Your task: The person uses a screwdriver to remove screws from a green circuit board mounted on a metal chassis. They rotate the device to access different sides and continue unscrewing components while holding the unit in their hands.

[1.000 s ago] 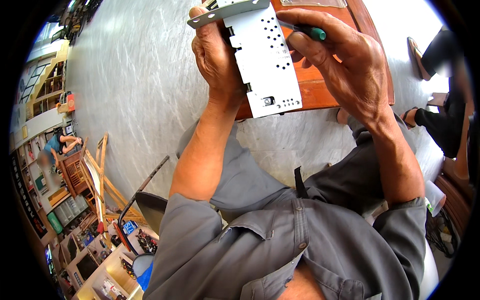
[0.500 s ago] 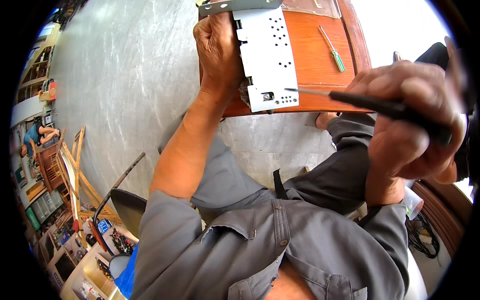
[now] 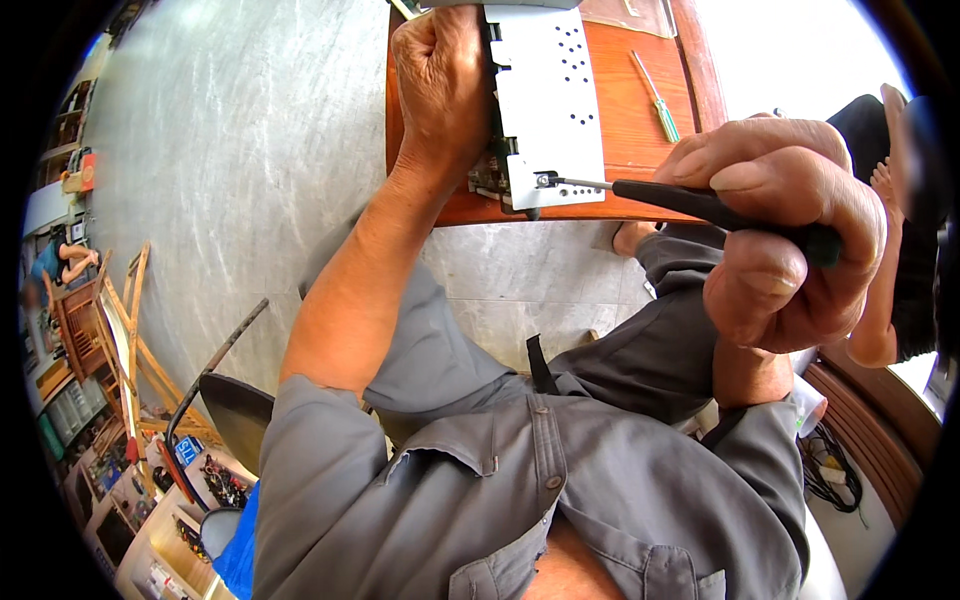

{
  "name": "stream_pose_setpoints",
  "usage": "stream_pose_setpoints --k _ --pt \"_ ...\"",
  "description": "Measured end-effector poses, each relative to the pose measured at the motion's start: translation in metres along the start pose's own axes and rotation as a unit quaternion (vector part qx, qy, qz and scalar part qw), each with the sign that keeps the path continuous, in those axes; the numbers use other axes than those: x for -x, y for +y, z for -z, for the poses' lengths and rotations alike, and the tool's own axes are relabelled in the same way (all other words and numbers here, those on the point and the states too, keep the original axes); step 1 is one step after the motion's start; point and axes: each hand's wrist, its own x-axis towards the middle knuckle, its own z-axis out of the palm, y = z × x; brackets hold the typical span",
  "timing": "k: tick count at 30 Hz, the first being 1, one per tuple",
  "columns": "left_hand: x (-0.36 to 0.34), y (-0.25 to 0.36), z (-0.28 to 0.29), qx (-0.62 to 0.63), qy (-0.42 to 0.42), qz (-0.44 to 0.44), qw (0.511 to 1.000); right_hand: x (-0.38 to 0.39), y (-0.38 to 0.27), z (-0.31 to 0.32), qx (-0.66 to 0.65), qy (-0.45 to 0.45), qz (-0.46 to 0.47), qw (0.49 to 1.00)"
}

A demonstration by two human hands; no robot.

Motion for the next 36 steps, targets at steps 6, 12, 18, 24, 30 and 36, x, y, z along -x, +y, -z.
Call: stream_pose_setpoints --k 6,12,18,24,30,36 --pt "-0.002 -0.001 -0.001 0.009 -0.002 0.016 1.000 0.001 -0.001 -0.005 0.015 0.030 -0.009 0.999" --pt "-0.003 0.008 -0.010 0.024 0.006 -0.002 1.000 0.002 -0.001 -0.009 0.015 0.053 -0.009 0.998" --pt "-0.003 0.003 -0.008 0.051 -0.003 0.015 0.999 0.000 0.001 -0.006 0.022 0.045 0.005 0.999" --pt "0.001 -0.004 0.000 0.059 -0.010 0.039 0.997 0.001 0.001 -0.012 0.018 0.069 0.000 0.997" --pt "-0.014 -0.046 -0.009 -0.256 0.162 -0.272 0.913 0.005 -0.011 0.004 0.059 0.052 -0.044 0.996" --pt "-0.004 0.001 -0.008 0.021 -0.017 0.012 1.000 -0.015 -0.033 0.008 0.290 0.022 -0.044 0.956"
